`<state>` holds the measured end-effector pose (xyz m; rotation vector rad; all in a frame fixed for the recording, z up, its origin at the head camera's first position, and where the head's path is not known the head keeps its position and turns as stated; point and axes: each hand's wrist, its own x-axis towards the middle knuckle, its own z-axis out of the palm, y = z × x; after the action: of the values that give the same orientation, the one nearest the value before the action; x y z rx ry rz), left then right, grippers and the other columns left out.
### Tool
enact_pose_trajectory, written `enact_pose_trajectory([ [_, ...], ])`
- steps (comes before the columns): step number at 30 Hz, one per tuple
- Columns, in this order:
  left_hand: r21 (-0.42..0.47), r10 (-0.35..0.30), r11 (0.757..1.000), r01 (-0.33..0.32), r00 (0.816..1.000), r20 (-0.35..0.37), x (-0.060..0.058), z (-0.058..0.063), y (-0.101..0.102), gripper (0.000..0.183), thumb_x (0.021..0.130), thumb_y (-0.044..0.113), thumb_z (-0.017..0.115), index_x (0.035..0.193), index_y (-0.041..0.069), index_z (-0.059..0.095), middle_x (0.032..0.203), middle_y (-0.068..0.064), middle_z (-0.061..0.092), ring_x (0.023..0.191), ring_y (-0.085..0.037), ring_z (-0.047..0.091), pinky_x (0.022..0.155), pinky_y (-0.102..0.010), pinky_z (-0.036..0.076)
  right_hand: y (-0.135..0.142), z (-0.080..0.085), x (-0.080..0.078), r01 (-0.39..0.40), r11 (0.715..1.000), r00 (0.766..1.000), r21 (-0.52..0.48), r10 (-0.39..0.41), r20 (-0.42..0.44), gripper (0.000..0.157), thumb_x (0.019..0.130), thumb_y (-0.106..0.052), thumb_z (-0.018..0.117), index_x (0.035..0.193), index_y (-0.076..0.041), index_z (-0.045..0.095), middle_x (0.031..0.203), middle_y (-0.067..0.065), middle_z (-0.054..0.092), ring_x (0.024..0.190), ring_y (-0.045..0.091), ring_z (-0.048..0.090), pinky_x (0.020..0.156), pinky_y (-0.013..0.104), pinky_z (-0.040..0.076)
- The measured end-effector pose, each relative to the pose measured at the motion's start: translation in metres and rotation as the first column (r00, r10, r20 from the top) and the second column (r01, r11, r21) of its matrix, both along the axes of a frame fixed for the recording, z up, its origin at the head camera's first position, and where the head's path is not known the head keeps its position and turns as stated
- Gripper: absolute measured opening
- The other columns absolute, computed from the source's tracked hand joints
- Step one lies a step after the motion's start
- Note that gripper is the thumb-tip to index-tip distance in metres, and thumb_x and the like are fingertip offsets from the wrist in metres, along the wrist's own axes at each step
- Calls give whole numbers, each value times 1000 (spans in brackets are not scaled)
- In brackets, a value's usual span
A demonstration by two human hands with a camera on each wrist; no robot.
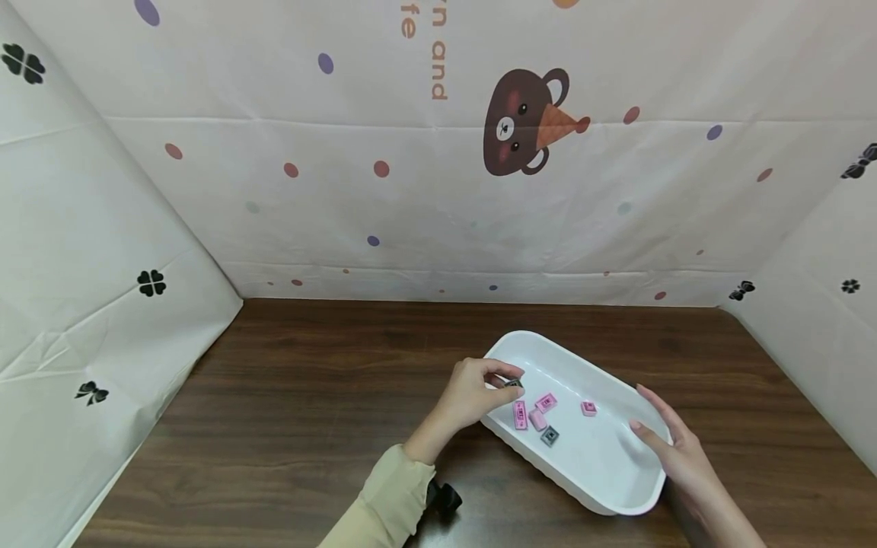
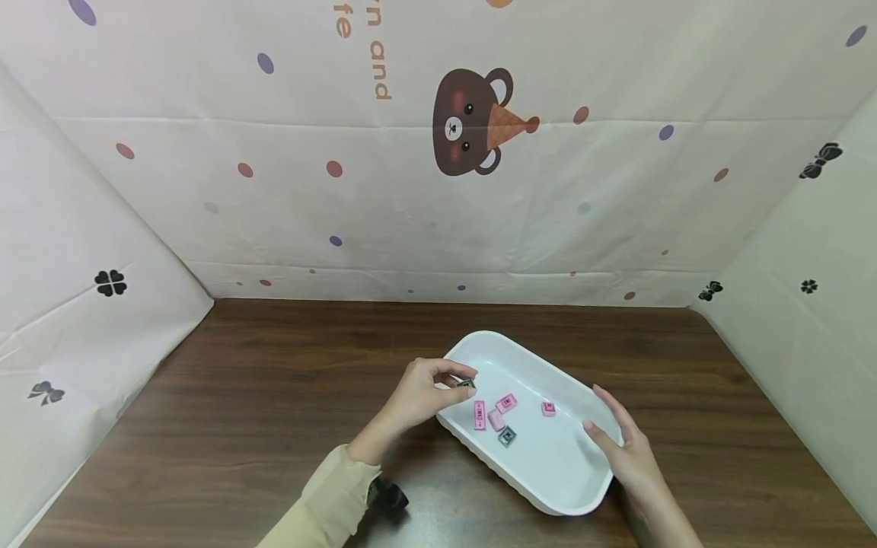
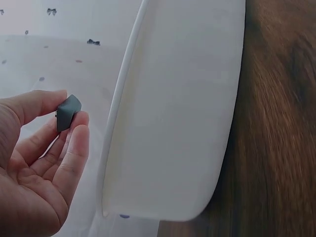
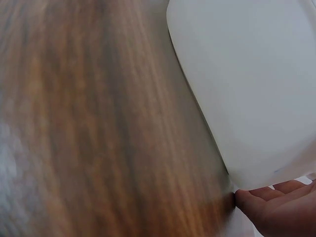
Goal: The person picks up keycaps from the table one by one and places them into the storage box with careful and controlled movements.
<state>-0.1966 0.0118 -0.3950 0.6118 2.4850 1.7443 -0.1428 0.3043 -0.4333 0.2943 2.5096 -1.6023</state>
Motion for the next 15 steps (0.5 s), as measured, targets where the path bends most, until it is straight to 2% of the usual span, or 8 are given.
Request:
enact_pose_trajectory([
  [9,-2,21,1000,-21,1000,13,0,0,15,19,73,11,75,91,5,72,82,0,70,65,2,56,59,-15,45,0,1,-1,1,1000,1000,-14,-1,6,70,92,-36,51,147,-18,11,149,24,6,131,49,7,97,67,10],
  [15,-7,9,1000,-9,999,43,1,-2,23,20,74,11,74,92,5,72,82,3,69,65,4,53,59,-14,44,0,0,-1,5,1000,1000,-20,-5,4,70,92,-36,51,147,-18,11,149,23,6,131,49,7,98,67,9],
])
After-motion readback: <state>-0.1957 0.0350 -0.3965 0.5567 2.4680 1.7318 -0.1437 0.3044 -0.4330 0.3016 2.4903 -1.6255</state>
